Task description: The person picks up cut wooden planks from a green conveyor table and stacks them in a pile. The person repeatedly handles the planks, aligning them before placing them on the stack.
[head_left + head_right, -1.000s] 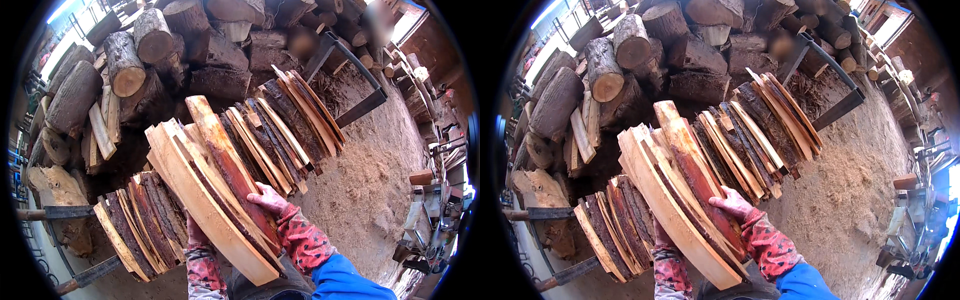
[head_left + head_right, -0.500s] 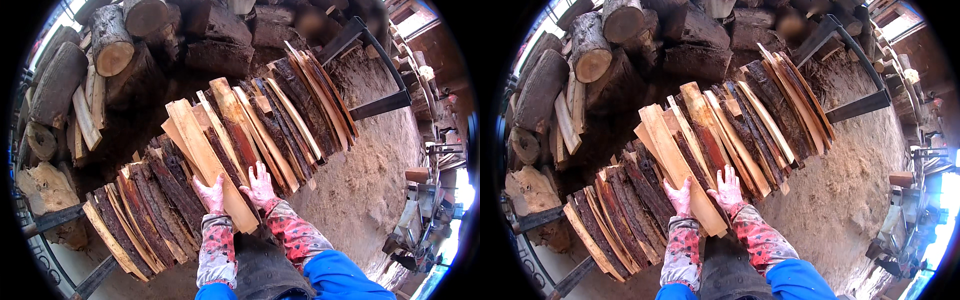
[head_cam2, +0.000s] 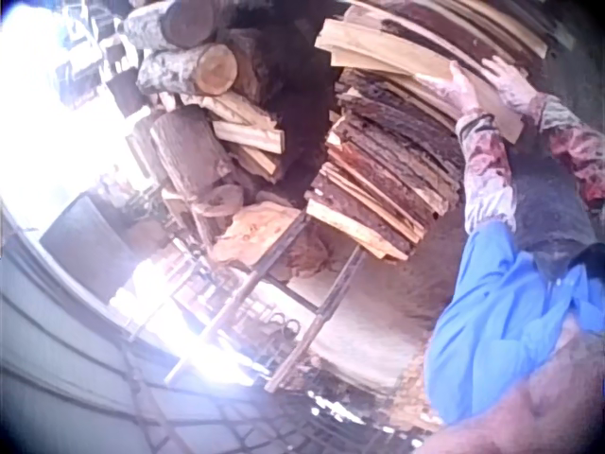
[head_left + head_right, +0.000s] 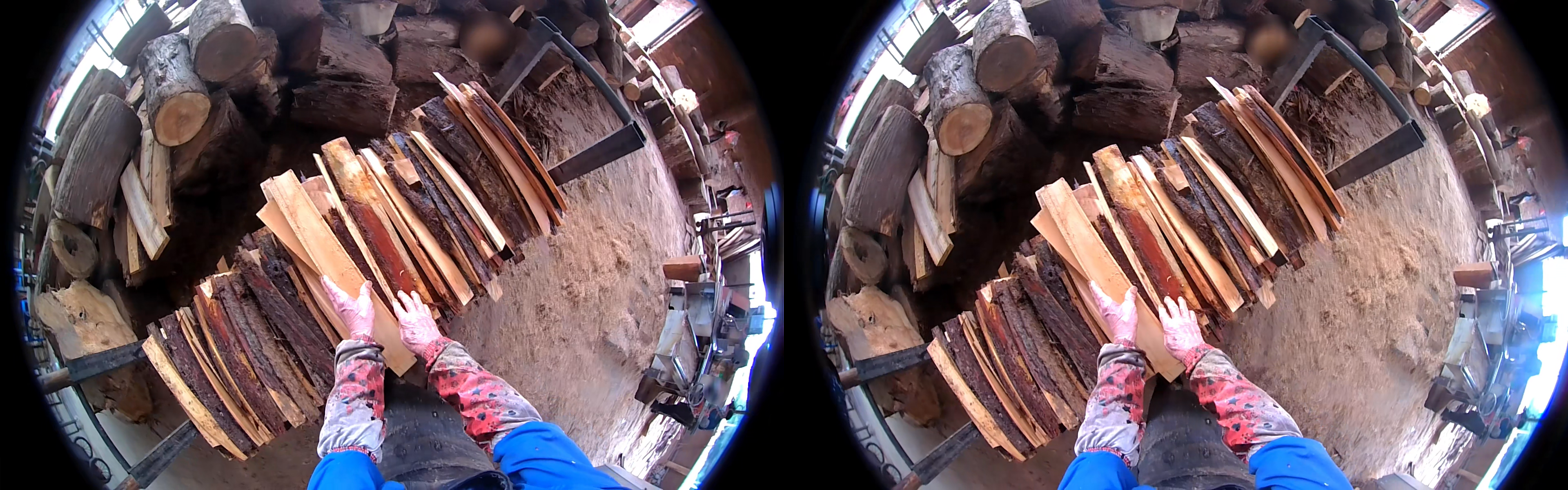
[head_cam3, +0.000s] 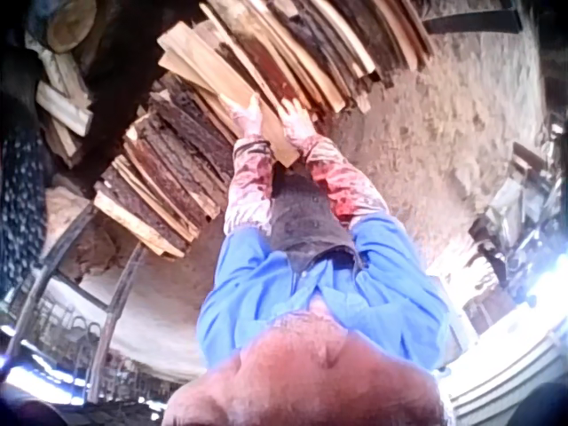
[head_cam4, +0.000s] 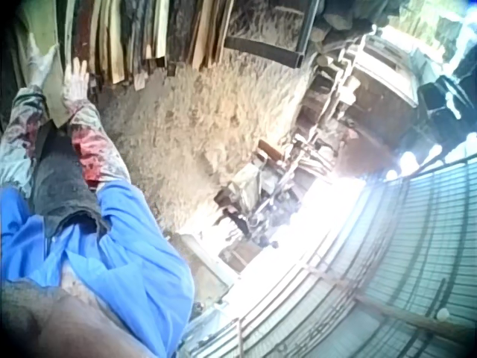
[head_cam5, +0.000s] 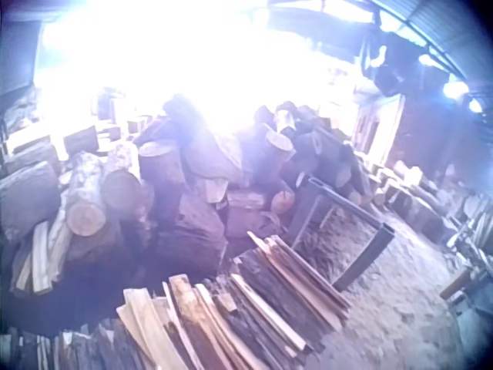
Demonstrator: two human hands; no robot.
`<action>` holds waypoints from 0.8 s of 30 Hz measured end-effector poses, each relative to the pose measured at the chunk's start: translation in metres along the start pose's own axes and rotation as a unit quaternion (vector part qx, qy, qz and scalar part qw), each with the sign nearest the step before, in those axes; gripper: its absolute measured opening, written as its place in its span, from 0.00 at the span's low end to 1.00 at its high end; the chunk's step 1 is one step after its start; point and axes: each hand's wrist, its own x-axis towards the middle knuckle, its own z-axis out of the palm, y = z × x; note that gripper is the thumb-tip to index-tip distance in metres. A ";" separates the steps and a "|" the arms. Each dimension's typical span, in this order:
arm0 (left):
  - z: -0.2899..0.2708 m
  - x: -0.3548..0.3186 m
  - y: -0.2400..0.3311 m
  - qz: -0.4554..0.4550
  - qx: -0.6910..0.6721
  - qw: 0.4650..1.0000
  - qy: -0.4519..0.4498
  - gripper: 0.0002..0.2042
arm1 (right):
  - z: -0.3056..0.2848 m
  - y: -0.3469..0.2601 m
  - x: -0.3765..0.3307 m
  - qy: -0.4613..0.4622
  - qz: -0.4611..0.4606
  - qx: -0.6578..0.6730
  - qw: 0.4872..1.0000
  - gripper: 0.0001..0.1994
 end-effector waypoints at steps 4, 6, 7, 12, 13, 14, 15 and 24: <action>-0.008 0.001 -0.003 0.002 0.002 1.000 -0.008 0.47 | -0.013 0.009 -0.026 0.012 0.015 0.071 0.997 0.26; -0.012 -0.003 0.001 -0.006 -0.008 1.000 -0.022 0.45 | -0.017 0.022 -0.048 0.039 0.013 0.081 0.996 0.27; -0.016 -0.007 0.007 -0.019 -0.019 0.999 -0.033 0.44 | -0.020 0.029 -0.062 0.050 0.019 0.095 0.994 0.27; -0.039 -0.051 -0.022 -0.015 0.011 0.999 -0.033 0.40 | 0.002 0.075 -0.156 0.021 0.110 0.165 0.980 0.24; -0.045 -0.064 -0.037 -0.003 -0.005 0.999 -0.032 0.39 | 0.010 0.084 -0.178 -0.010 0.138 0.174 0.975 0.24; -0.054 -0.081 -0.034 -0.016 0.005 0.999 -0.044 0.37 | 0.014 0.092 -0.198 -0.042 0.177 0.171 0.968 0.24; -0.063 -0.098 -0.028 -0.028 0.015 0.998 -0.058 0.36 | 0.019 0.098 -0.218 -0.073 0.216 0.169 0.959 0.24; -0.128 -0.238 -0.084 -0.023 0.197 0.941 -0.275 0.28 | 0.100 0.136 -0.394 -0.070 0.392 0.343 0.851 0.25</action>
